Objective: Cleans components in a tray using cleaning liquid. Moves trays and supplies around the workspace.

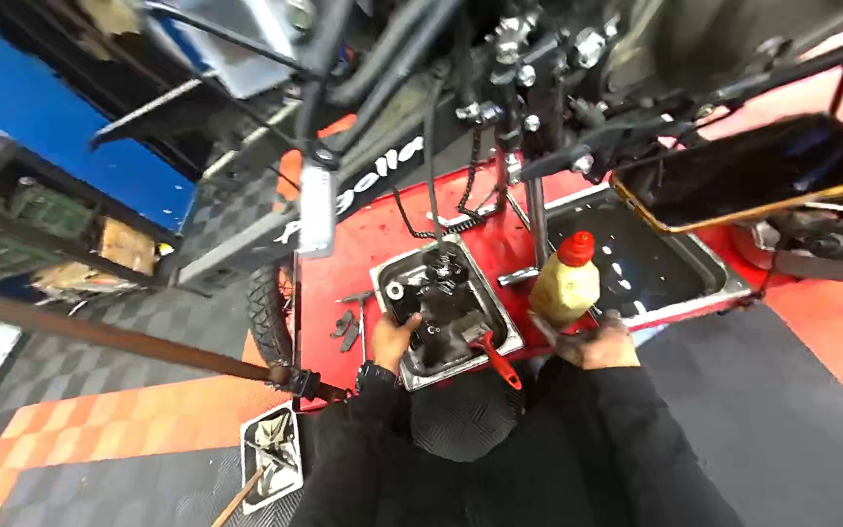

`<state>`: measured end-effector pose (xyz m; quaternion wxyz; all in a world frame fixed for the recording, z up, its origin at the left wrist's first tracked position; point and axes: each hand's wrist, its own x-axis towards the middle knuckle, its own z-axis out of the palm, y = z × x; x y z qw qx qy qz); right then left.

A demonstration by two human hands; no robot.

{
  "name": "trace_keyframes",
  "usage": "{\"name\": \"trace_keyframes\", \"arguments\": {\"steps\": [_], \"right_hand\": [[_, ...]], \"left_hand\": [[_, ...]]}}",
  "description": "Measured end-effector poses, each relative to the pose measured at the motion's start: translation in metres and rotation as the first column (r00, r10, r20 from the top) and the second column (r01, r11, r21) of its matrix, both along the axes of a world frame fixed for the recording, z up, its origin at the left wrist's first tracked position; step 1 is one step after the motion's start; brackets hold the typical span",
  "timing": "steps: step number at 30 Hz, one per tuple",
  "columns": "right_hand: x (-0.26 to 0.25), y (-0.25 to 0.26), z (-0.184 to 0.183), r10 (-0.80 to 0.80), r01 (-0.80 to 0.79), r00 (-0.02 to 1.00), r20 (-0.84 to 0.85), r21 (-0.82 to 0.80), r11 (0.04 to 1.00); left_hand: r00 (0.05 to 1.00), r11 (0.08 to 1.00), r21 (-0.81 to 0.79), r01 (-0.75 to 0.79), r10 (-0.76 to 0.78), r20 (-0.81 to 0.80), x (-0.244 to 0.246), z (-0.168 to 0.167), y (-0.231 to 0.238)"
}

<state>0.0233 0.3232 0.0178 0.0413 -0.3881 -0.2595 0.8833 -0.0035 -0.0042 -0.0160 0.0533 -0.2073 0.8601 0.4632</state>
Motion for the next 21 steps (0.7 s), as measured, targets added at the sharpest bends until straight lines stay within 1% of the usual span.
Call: {"name": "trace_keyframes", "arguments": {"steps": [1, 3, 6, 7, 8, 9, 11, 13, 15, 16, 17, 19, 21], "right_hand": [[-0.007, 0.001, 0.002, -0.011, 0.011, 1.0, -0.013, 0.048, 0.999], [-0.019, 0.004, -0.002, 0.048, -0.046, 0.999, -0.019, 0.106, 0.993], [-0.041, 0.007, -0.018, 0.096, -0.1, 0.994, -0.044, -0.098, 0.99], [-0.044, 0.005, -0.021, 0.087, -0.094, 0.994, -0.059, -0.127, 0.987], [-0.041, 0.002, -0.021, 0.072, -0.082, 0.994, -0.085, -0.122, 0.989], [-0.032, -0.003, -0.019, 0.052, -0.063, 0.992, -0.118, -0.087, 0.994], [-0.007, -0.014, -0.011, 0.007, -0.016, 0.983, -0.181, -0.046, 0.999], [0.02, -0.024, 0.006, -0.033, 0.018, 0.973, -0.229, -0.066, 0.998], [0.046, -0.028, 0.017, -0.084, 0.048, 0.957, -0.279, -0.134, 0.99], [0.057, -0.028, 0.021, -0.114, 0.069, 0.947, -0.299, -0.157, 0.985], [0.066, -0.03, 0.025, -0.136, 0.092, 0.937, -0.321, -0.146, 0.985], [0.077, -0.037, 0.036, -0.157, 0.162, 0.906, -0.392, -0.02, 0.987], [0.084, -0.045, 0.05, -0.137, 0.258, 0.872, -0.469, 0.203, 0.944]], "left_hand": [[0.998, 0.994, 0.108, -0.033, 0.037, -0.041, 0.007, 0.002, -0.002], [0.993, 0.973, 0.226, -0.051, 0.073, -0.09, 0.021, 0.007, -0.008], [0.988, 0.946, 0.322, -0.037, 0.082, -0.128, 0.029, 0.019, -0.012], [0.989, 0.956, 0.293, -0.013, 0.055, -0.138, 0.028, 0.022, -0.013], [0.99, 0.977, 0.211, 0.023, 0.007, -0.139, 0.025, 0.024, -0.014], [0.989, 0.99, 0.12, 0.075, -0.059, -0.135, 0.024, 0.024, -0.014], [0.972, 0.981, -0.045, 0.191, -0.196, -0.13, 0.023, 0.018, -0.014], [0.95, 0.949, -0.177, 0.26, -0.285, -0.131, 0.021, 0.014, -0.011], [0.924, 0.906, -0.278, 0.318, -0.363, -0.124, 0.022, 0.016, -0.006], [0.908, 0.875, -0.329, 0.355, -0.406, -0.099, 0.022, 0.017, -0.007], [0.895, 0.842, -0.373, 0.39, -0.442, -0.064, 0.024, 0.019, -0.007], [0.868, 0.798, -0.411, 0.441, -0.496, -0.03, 0.031, 0.027, -0.007], [0.845, 0.782, -0.395, 0.483, -0.534, -0.025, 0.032, 0.034, -0.007]]}}
